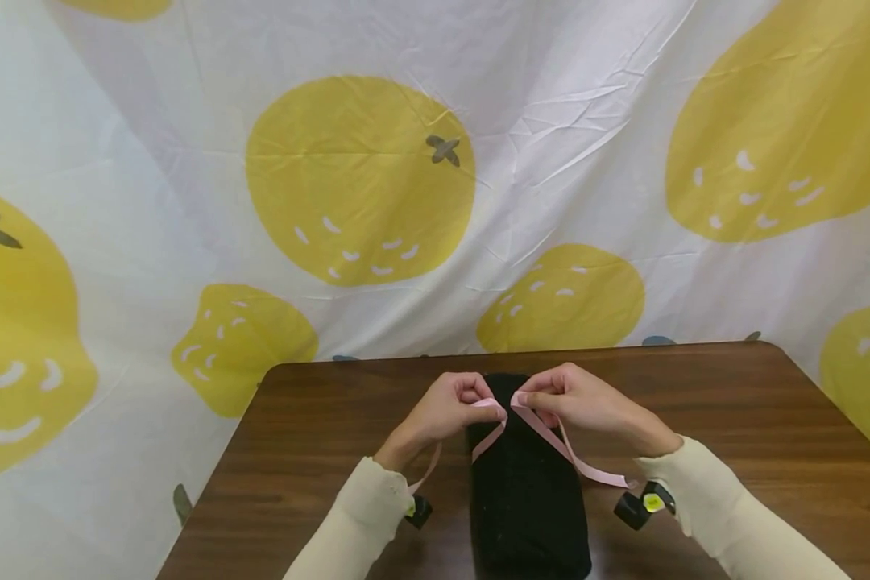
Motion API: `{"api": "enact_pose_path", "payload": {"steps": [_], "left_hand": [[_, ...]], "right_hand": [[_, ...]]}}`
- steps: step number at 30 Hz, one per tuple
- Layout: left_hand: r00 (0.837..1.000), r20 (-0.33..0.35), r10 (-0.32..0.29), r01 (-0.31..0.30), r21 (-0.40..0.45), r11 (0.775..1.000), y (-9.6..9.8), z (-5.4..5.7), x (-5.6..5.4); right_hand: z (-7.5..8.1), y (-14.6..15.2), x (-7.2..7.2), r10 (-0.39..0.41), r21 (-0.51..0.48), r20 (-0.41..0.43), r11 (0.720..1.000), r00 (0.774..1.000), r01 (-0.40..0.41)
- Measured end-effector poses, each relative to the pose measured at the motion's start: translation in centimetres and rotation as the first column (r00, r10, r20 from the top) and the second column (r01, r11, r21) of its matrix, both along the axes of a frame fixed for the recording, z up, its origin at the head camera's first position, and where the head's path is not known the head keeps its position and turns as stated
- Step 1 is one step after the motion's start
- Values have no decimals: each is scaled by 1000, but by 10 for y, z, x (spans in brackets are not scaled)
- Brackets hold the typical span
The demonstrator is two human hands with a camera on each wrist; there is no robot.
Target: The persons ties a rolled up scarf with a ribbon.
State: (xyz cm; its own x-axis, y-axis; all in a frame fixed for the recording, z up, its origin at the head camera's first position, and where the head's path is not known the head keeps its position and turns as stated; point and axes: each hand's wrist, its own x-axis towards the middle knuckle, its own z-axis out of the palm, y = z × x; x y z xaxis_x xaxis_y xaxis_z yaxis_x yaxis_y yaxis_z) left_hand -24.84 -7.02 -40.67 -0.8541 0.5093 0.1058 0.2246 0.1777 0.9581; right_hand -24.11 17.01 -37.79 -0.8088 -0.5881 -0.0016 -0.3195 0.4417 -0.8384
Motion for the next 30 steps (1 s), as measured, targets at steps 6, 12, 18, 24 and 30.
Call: {"api": "enact_pose_path", "payload": {"steps": [6,12,18,24,30], "left_hand": [[998,59,7,-9,34,999,4,0,2],[997,73,8,-11,35,999,12,1,4],[998,57,33,-34,14,999,18,-3,6],[996,25,86,-87,37,995,23,-7,8],[989,-1,150,-149,61,987,25,-10,12]], "right_hand": [[1,-1,0,1,19,-38,1000,999,-1],[2,-4,1,26,-21,-20,999,999,-27],[-2,-7,3,62,-90,26,994,998,-60],[-5,-11,5,105,-144,26,985,994,-100],[-14,-19,11,32,-153,-36,988,999,-37]]}}
